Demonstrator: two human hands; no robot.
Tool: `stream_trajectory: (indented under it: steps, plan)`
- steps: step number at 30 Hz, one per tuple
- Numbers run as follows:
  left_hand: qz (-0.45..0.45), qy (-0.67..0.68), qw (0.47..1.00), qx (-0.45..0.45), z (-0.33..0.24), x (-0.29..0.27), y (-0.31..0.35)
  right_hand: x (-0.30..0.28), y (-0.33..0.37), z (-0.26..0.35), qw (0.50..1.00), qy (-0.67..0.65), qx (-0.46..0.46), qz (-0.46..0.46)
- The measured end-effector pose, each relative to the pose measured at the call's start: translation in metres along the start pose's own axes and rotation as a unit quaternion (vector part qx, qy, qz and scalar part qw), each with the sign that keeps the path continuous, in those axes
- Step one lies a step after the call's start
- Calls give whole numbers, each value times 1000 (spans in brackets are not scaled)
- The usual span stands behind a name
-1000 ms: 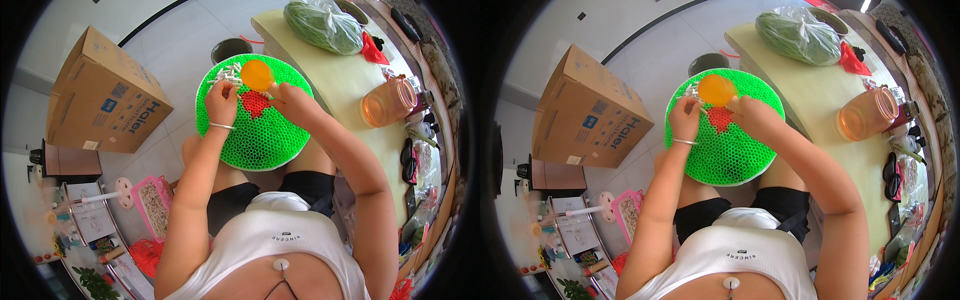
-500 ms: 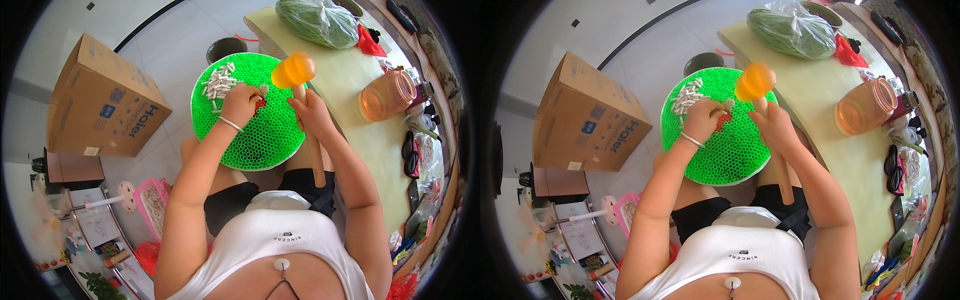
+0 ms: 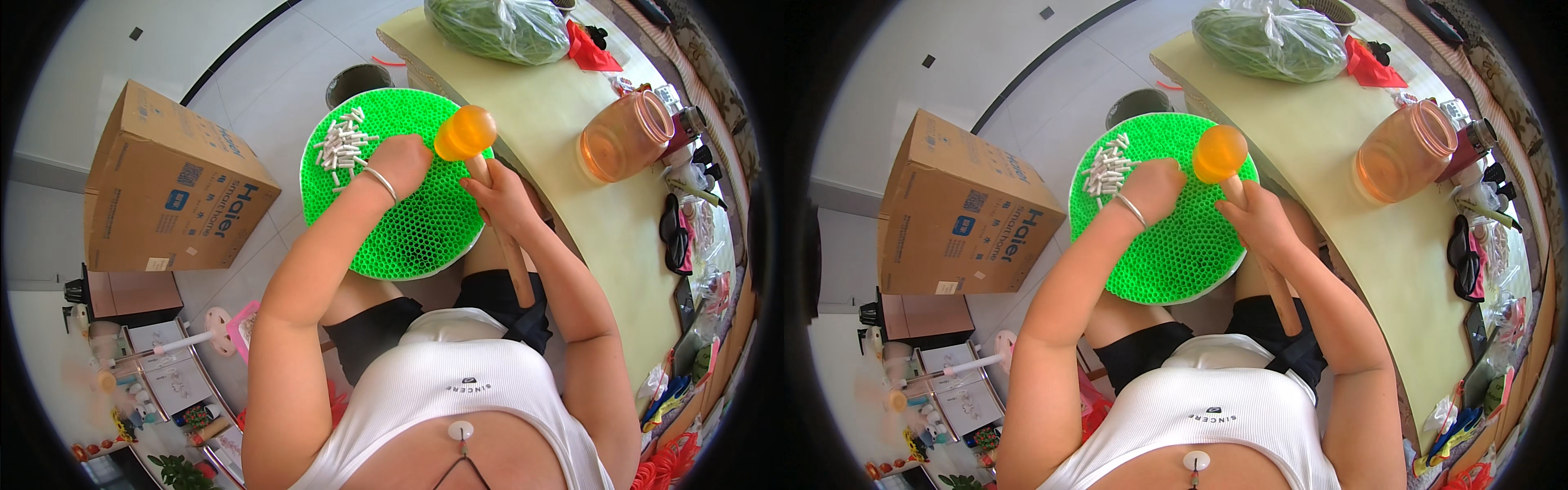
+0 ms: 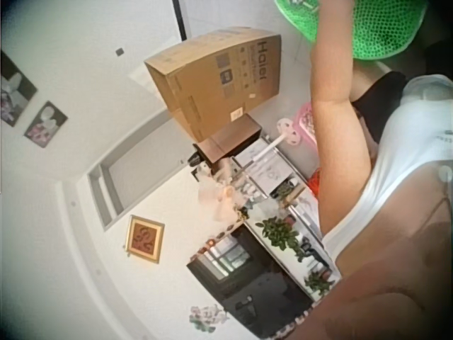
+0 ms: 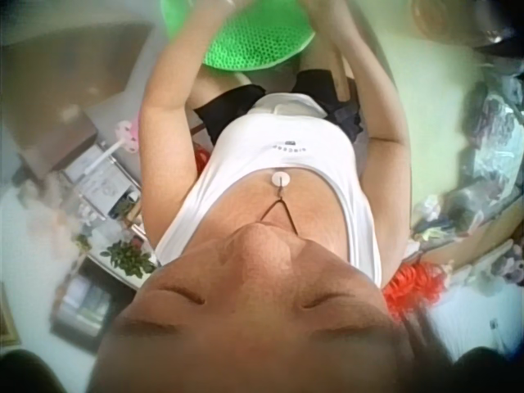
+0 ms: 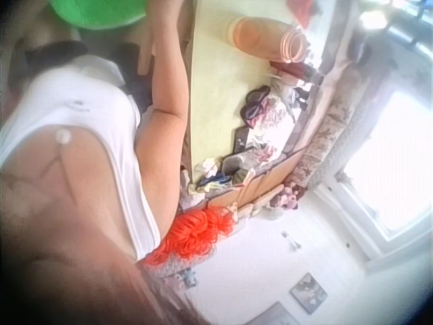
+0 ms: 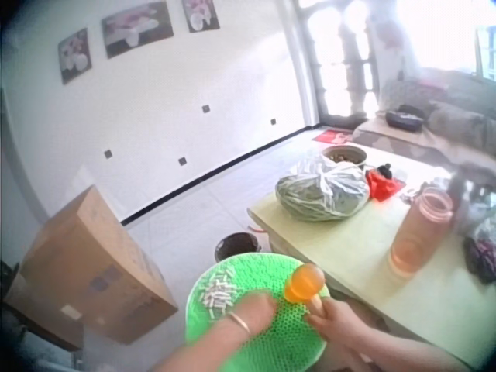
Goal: The person places small white components into a green and red circular base by hand and taps them into place using a wooden mallet.
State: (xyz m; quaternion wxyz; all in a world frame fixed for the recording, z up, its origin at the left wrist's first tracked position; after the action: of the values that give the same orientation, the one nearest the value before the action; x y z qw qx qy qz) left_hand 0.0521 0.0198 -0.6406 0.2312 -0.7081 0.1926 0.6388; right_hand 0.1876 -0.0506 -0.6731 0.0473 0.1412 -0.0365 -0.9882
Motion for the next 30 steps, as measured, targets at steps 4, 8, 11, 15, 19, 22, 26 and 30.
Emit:
stream_trajectory:
  steps: [4, 8, 11, 15, 19, 22, 26, 30]
  plan:
    - [20, 48, 997, -60, 14, -7, 3, 4, 3, 15, 1000, -20, -3, 14]
    - [-133, 201, 955, -175, 85, -47, 25, 10, 3, 71, 997, 6, -72, 30]
    - [-186, 209, 941, -188, 115, -68, 28, 14, 4, 95, 986, 61, -155, 1]
    - [-104, 60, 974, -193, 117, -40, 10, 35, -4, 66, 912, 303, -276, 15]
    - [-100, -20, 984, -148, 102, -16, 8, 32, -3, 31, 994, 89, -25, 61]
    - [-122, -20, 983, -137, 99, -14, 4, 24, 6, 28, 999, 17, -24, 23]
    - [-164, 92, 971, -146, 99, -26, 12, 18, 7, 10, 1000, -7, -6, 11]
    - [-121, 432, 862, -234, 99, -22, 24, 16, 6, 1, 999, -49, -7, 0]
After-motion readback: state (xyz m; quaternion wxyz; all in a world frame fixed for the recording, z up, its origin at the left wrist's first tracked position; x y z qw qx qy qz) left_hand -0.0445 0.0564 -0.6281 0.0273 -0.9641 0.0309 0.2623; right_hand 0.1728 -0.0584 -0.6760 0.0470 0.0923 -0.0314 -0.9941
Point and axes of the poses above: each hand's wrist, its own y-axis away from the middle knuckle, its own x-axis out of the palm, z = x × y, the point moved 9 cm from there along -y, towards the middle knuckle, and after that the axes turned 14 degrees about -x, right-handed, at the moved point
